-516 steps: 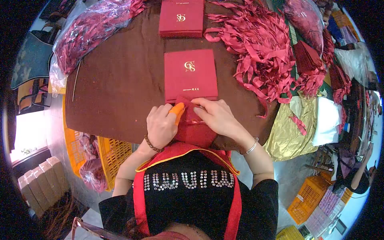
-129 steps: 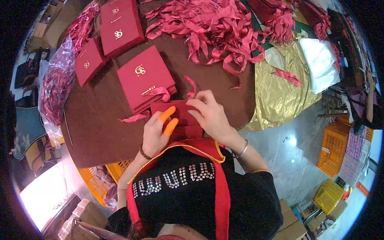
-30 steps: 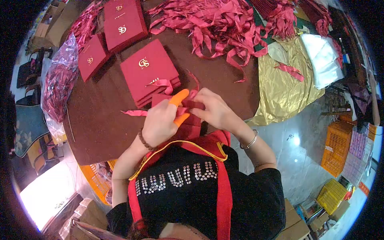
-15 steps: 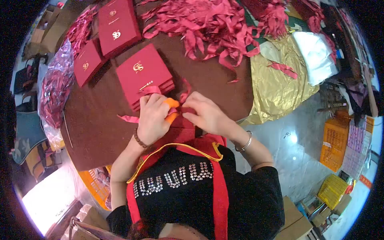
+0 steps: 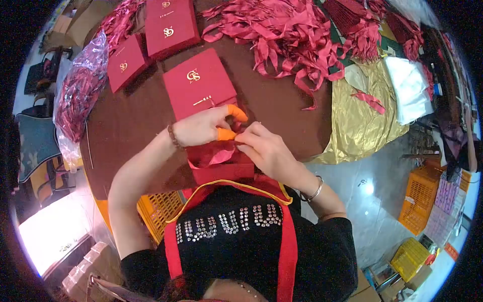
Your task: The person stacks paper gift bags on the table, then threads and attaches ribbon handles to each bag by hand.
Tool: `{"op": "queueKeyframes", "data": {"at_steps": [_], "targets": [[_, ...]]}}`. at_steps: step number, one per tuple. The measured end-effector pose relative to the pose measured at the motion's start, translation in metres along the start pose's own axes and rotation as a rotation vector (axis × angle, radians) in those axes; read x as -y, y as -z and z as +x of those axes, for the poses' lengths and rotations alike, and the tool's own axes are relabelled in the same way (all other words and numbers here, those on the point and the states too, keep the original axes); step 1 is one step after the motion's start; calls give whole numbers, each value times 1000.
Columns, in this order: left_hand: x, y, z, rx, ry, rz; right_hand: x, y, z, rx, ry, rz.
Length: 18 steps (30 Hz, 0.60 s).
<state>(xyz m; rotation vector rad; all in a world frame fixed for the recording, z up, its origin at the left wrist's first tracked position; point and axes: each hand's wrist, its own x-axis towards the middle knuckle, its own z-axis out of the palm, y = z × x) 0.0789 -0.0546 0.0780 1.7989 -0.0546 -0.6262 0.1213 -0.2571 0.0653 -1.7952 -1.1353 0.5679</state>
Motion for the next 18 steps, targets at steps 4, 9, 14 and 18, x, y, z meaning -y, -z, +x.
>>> {"op": "queueKeyframes", "data": {"at_steps": [4,9,14,18], "targets": [[2,7,7,71,33,-40,3,-2,1,-22,35,-47],[15,1,16,-8,4,-298,2,-3,1,-79,-17,-32],[16,-13,19,-137,69,-395,-3,1,2,-47,-62,-4],[10,-10,24,-393,76,-186,-8,1,4,-4,8,-2]]}}
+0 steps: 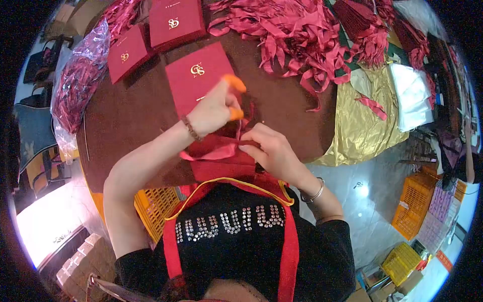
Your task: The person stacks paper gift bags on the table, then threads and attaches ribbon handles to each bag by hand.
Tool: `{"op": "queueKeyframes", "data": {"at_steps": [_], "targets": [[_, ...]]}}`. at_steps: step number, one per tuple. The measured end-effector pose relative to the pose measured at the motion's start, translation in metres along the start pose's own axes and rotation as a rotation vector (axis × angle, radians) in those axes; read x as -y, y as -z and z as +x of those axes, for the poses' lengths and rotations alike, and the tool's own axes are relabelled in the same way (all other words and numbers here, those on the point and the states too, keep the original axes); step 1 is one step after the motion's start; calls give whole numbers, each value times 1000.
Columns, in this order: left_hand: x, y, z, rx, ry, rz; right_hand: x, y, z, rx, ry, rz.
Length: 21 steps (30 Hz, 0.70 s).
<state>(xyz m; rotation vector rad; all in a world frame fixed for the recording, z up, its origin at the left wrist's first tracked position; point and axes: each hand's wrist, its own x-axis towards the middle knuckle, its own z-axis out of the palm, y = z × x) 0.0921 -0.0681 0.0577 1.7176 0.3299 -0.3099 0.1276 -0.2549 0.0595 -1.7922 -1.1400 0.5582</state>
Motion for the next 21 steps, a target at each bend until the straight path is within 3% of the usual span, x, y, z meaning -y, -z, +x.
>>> {"op": "queueKeyframes", "data": {"at_steps": [2,5,7,11,14,16,17,19,20,21], "targets": [[-9,2,-2,-178,-103,152,0,0,0,23,30,9],[-10,6,-4,-269,-236,244,-6,-2,-2,17,-147,111],[-8,12,-9,-250,-173,192,-16,-1,-3,34,-148,88],[10,36,-42,-402,-304,-66,-25,0,-4,6,-260,152],[28,54,-89,-296,-173,39,-36,2,-7,-19,-353,201],[54,44,-114,-152,20,-183,-37,4,-6,0,-386,256],[73,39,-122,-135,30,-57,-38,5,-5,14,-420,305],[90,25,-132,-152,-215,287,-42,4,-5,21,-436,432],[103,21,-139,-102,-33,352,-45,5,-6,28,-456,435],[102,17,-143,-111,-32,346,-46,6,-5,36,-477,437]]}}
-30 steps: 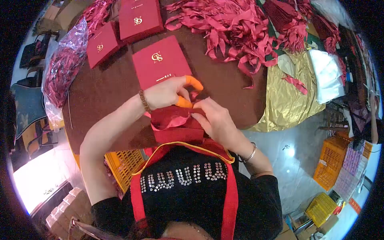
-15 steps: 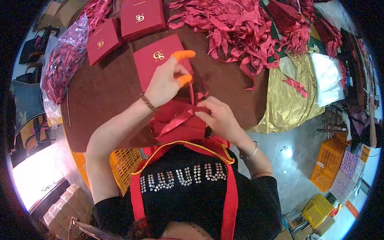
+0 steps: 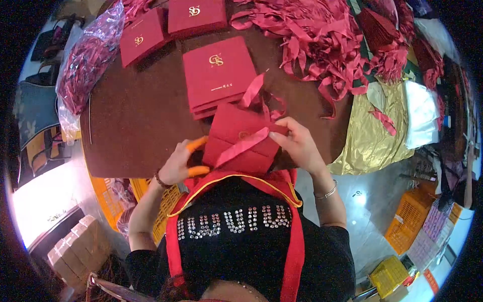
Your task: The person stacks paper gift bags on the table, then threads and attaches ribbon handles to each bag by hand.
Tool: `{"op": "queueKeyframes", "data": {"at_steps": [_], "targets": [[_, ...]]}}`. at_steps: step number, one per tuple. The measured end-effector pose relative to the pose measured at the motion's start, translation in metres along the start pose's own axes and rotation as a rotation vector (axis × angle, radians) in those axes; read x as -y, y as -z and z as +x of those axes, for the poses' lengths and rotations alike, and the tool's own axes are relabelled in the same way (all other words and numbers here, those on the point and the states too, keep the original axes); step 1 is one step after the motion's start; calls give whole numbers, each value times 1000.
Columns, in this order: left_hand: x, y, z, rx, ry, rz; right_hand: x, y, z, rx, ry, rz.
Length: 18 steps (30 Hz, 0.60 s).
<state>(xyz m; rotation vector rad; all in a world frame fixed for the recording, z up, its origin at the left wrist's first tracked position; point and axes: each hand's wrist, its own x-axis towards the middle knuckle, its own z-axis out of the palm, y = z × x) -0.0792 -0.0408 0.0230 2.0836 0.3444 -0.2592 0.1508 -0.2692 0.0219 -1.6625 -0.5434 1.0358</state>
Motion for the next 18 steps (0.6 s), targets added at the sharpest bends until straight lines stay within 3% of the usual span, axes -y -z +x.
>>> {"op": "queueKeyframes", "data": {"at_steps": [2,4,6,12,14,16,18], "targets": [[-10,-6,-4,-45,-87,170,6,1,2,-4,-45,34],[-11,-12,-5,-73,-49,204,12,2,3,-9,-91,69],[-1,-17,-6,-137,-272,471,16,4,7,-7,-13,-32],[10,-9,-20,-236,-346,318,-3,15,19,92,35,-212],[8,-3,-25,-265,170,-596,3,9,15,65,-6,-219],[0,13,-22,-323,172,-779,6,1,14,36,-43,-224],[4,18,-19,-380,127,-993,6,-3,12,-39,54,-261]]}}
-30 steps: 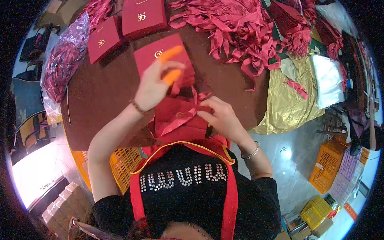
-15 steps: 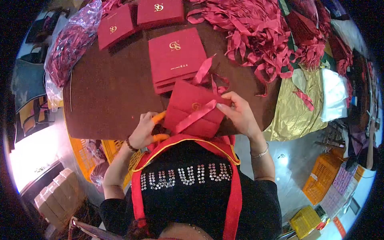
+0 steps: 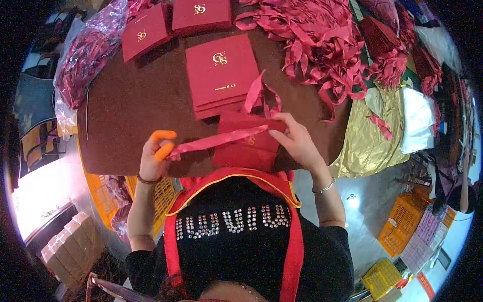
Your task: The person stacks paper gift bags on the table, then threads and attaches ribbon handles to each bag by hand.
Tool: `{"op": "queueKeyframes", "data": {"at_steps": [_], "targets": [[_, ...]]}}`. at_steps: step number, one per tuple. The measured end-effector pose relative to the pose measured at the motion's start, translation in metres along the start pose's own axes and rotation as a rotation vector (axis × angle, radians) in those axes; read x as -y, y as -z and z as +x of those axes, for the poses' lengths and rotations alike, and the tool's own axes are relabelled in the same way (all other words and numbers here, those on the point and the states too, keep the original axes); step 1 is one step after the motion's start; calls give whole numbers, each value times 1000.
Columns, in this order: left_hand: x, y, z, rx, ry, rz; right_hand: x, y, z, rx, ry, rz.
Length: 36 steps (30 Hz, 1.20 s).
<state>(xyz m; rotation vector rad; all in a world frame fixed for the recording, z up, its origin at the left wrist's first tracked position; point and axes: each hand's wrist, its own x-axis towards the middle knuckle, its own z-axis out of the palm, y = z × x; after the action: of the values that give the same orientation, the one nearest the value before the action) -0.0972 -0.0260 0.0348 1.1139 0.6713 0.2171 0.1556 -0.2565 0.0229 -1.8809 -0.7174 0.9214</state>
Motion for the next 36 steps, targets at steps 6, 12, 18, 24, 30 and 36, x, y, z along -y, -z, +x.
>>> {"op": "queueKeyframes", "data": {"at_steps": [6,12,18,24,30,36], "targets": [[-11,2,3,182,44,-117,10,7,-8,-106,164,-346],[-30,-1,10,57,69,271,18,-2,11,-153,453,-243],[-10,1,20,-202,-156,209,31,-28,24,-107,590,-463],[-10,-2,28,-108,-193,-557,30,-34,26,-93,542,-622],[-11,-20,29,-96,-236,-784,30,-33,27,-52,444,-446],[-16,-34,23,53,-327,-678,39,-31,25,25,252,-405]]}}
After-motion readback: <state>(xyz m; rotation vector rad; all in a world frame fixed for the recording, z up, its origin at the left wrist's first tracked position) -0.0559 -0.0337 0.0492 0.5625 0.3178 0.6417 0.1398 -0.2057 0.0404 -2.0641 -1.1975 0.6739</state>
